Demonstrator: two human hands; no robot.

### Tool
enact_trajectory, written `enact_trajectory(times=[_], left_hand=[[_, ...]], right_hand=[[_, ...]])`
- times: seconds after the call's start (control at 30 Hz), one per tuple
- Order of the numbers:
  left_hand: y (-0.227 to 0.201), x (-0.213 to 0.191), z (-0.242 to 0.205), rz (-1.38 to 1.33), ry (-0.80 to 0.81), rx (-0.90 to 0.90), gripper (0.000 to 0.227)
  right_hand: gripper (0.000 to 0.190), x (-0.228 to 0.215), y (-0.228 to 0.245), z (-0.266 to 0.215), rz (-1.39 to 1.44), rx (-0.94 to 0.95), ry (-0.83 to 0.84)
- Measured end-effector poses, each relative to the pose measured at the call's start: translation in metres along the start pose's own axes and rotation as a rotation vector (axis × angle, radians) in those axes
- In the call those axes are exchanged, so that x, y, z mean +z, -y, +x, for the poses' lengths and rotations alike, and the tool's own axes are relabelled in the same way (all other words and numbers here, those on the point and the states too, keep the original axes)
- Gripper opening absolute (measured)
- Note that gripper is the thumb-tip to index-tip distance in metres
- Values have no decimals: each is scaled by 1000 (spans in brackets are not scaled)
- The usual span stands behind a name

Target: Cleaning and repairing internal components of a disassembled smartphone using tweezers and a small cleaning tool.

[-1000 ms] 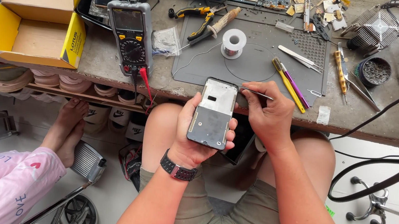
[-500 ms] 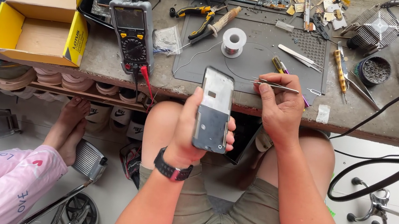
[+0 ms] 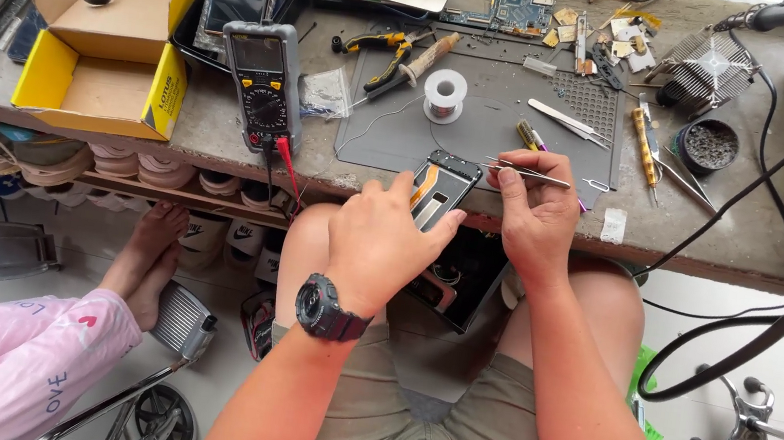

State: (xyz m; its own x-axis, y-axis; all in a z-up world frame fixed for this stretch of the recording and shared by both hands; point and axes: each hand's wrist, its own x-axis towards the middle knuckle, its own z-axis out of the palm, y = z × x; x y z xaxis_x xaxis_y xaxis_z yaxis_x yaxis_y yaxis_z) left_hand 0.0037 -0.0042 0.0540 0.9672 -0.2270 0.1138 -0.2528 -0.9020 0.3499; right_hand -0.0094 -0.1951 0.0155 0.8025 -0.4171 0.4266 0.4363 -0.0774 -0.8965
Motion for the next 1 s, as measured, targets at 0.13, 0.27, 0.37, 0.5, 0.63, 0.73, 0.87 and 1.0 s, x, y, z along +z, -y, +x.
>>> enact_trajectory(times=[0.13, 0.27, 0.37, 0.5, 0.63, 0.73, 0.87, 1.0], left_hand=[[-6, -16, -3, -15, -59, -18, 87], [-8, -28, -4, -107, -50, -37, 87], [-13, -52, 2, -259, 176, -130, 85], [10, -6, 16, -1254, 686, -351, 63], [11, -25, 15, -1554, 870, -485, 77], [17, -27, 17, -1769, 992, -483, 82], [33, -12, 20, -1934, 1072, -455, 98], [43, 15, 21, -2124, 1076, -292, 89]], right_hand=[[11, -2, -3, -2, 6, 11, -14], [9, 0, -1, 2, 120, 43, -98], [10, 0, 1, 5, 240, 99, -104], [18, -6, 0, 10, 259, 163, -20], [24, 0, 29, 12, 100, 168, 87], [22, -6, 27, 15, -4, 221, 133], [19, 4, 46, 11, 28, 325, 121], [18, 1, 14, 8, 254, 507, -32]])
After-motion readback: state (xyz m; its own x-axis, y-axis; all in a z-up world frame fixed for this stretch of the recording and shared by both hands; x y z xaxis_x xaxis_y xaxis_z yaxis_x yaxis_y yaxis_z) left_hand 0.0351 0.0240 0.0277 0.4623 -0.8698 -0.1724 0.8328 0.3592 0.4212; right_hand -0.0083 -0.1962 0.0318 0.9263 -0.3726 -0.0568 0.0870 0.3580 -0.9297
